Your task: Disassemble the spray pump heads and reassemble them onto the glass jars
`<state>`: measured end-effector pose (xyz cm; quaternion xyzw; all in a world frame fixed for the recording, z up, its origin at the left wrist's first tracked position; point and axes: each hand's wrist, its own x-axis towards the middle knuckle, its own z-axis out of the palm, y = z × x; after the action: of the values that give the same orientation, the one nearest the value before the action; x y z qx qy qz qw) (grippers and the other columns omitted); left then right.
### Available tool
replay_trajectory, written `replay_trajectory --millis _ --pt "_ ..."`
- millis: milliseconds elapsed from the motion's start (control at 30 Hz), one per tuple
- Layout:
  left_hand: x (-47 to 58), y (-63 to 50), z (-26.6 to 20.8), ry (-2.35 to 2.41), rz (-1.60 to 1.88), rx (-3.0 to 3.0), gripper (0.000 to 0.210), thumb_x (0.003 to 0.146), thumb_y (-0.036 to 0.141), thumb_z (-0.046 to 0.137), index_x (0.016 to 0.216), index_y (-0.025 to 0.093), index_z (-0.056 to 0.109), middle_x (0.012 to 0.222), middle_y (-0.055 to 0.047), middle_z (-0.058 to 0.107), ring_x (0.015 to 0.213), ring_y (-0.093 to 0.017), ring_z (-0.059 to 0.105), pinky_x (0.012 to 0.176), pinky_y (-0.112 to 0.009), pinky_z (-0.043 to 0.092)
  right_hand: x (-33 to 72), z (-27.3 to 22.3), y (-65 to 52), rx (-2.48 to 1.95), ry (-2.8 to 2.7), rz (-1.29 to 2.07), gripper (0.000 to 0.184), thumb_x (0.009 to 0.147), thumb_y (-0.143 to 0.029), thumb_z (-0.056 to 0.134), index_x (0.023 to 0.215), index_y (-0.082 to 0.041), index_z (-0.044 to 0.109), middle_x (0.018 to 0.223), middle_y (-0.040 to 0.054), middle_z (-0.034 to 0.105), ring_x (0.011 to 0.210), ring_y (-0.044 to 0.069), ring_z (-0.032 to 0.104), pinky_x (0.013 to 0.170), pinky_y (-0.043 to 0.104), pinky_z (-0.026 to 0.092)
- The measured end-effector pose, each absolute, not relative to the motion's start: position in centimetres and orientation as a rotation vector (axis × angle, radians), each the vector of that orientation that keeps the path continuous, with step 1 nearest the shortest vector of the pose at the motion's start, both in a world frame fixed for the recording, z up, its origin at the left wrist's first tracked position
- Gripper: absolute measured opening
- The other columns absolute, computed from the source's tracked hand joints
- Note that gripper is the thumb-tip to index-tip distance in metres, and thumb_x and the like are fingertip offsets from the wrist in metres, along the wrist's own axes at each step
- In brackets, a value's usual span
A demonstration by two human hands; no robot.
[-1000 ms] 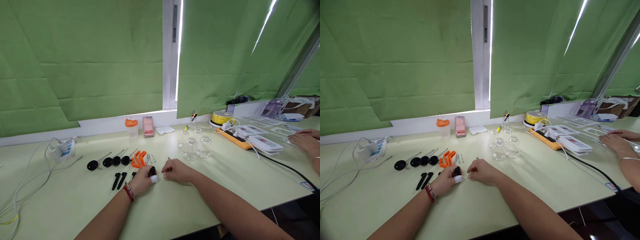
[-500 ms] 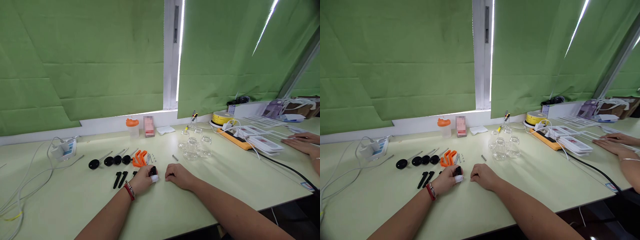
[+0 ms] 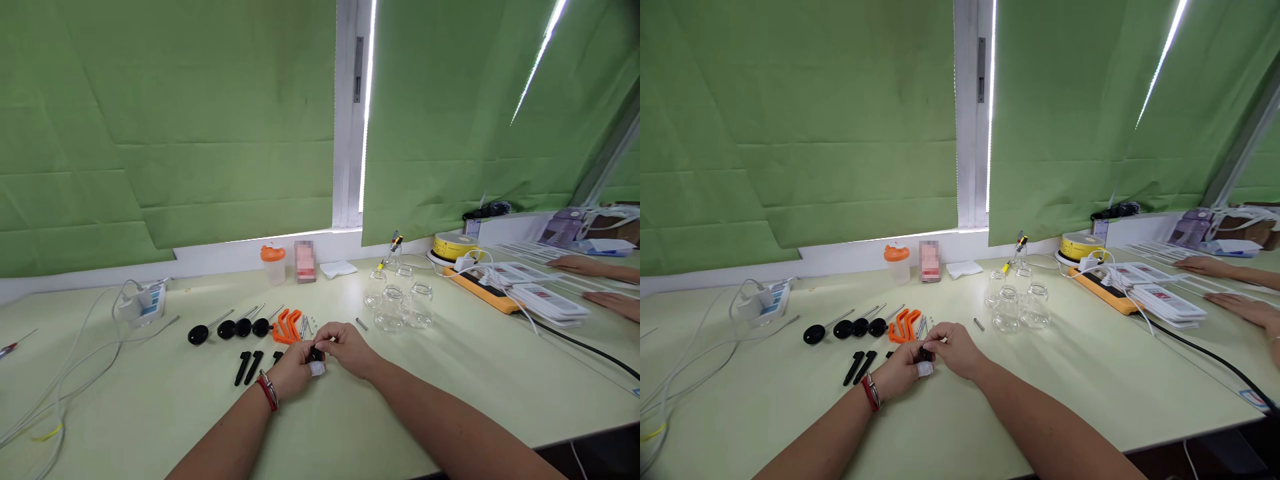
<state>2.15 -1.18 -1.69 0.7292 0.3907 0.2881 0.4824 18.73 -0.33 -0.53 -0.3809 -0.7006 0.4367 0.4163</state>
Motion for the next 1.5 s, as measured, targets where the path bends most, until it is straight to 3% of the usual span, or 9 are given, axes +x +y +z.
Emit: replay_trajectory --millis 433,533,633,733,867,1100,1267,1367,1500 --pt "2.2 -1.3 -1.6 0.926 0.701 1.767 0.017 0.066 0.025 0.06 0.067 0.018 0.045 0.063 0.005 0.037 0.062 -0.01 0.034 0.057 -0.023 0.029 19.4 -1.7 0.0 -0.873 -1.744 1.13 0.01 0.076 -0.027 0.062 0.076 -0.019 0.068 0.08 0.0014 0.068 0.076 0.016 0.062 0.073 0.027 0.048" --pt "2.2 -1.3 -1.6 0.946 0.686 1.757 0.015 0.067 0.025 0.06 0.067 0.018 0.047 0.061 0.005 0.039 0.06 -0.01 0.035 0.056 -0.023 0.029 20.5 -1.2 0.8 -1.079 -1.872 0.807 0.013 0.083 -0.026 0.055 0.083 -0.019 0.066 0.089 0.0033 0.069 0.086 0.018 0.061 0.078 0.028 0.047" --pt "2.2 -1.3 -1.6 0.959 0.667 1.743 0.012 0.067 0.023 0.06 0.069 0.017 0.05 0.061 0.005 0.041 0.058 -0.01 0.035 0.055 -0.022 0.029 22.0 -0.5 1.8 -1.504 -2.026 0.216 0.014 0.086 -0.015 0.05 0.087 -0.018 0.064 0.105 0.0087 0.064 0.103 0.022 0.054 0.086 0.031 0.041" --pt "2.2 -1.4 -1.4 0.973 0.658 1.727 0.012 0.067 0.022 0.06 0.07 0.017 0.05 0.06 0.006 0.04 0.057 -0.009 0.035 0.055 -0.022 0.029 23.0 -0.3 2.2 -1.905 -2.079 -0.016 0.018 0.083 -0.004 0.047 0.09 -0.015 0.06 0.104 0.0132 0.06 0.096 0.023 0.057 0.072 0.028 0.042" --pt "2.1 -1.5 -1.3 0.982 0.655 1.714 0.011 0.068 0.022 0.06 0.071 0.017 0.051 0.062 0.006 0.041 0.057 -0.009 0.035 0.055 -0.022 0.029 23.3 -0.8 2.0 -2.037 -2.092 0.029 0.022 0.078 0.003 0.046 0.086 -0.012 0.06 0.089 0.0144 0.061 0.077 0.022 0.062 0.06 0.027 0.039" --pt "2.1 -1.5 -1.3 0.978 0.655 1.706 0.01 0.068 0.02 0.06 0.071 0.017 0.051 0.062 0.006 0.042 0.057 -0.009 0.035 0.056 -0.023 0.029 23.2 -1.0 1.9 -1.974 -2.144 0.085 0.026 0.077 0.004 0.042 0.083 -0.012 0.062 0.087 0.0142 0.061 0.077 0.023 0.062 0.06 0.028 0.038" --pt "2.0 -1.5 -1.3 0.974 0.644 1.707 0.01 0.067 0.019 0.059 0.071 0.016 0.051 0.061 0.006 0.042 0.056 -0.008 0.034 0.054 -0.022 0.028 22.9 -1.6 2.1 -1.777 -2.152 0.185 0.032 0.082 -0.003 0.041 0.104 -0.017 0.061 0.094 0.0104 0.061 0.083 0.019 0.06 0.069 0.028 0.042" --pt "2.1 -1.4 -1.4 0.965 0.648 1.711 0.009 0.068 0.019 0.058 0.071 0.016 0.051 0.061 0.006 0.042 0.055 -0.008 0.034 0.053 -0.022 0.028 22.1 -2.0 2.0 -1.455 -1.979 0.498 0.032 0.087 -0.015 0.04 0.114 -0.019 0.055 0.09 0.0054 0.059 0.079 0.015 0.058 0.07 0.027 0.044" --pt "2.1 -1.2 -1.6 0.963 0.664 1.722 0.009 0.067 0.018 0.058 0.072 0.016 0.051 0.061 0.006 0.043 0.055 -0.008 0.035 0.053 -0.022 0.028 20.1 -1.9 1.1 -0.963 -1.516 1.102 0.027 0.082 -0.03 0.052 0.106 -0.019 0.053 0.078 -0.0009 0.051 0.059 0.01 0.049 0.053 0.024 0.041"
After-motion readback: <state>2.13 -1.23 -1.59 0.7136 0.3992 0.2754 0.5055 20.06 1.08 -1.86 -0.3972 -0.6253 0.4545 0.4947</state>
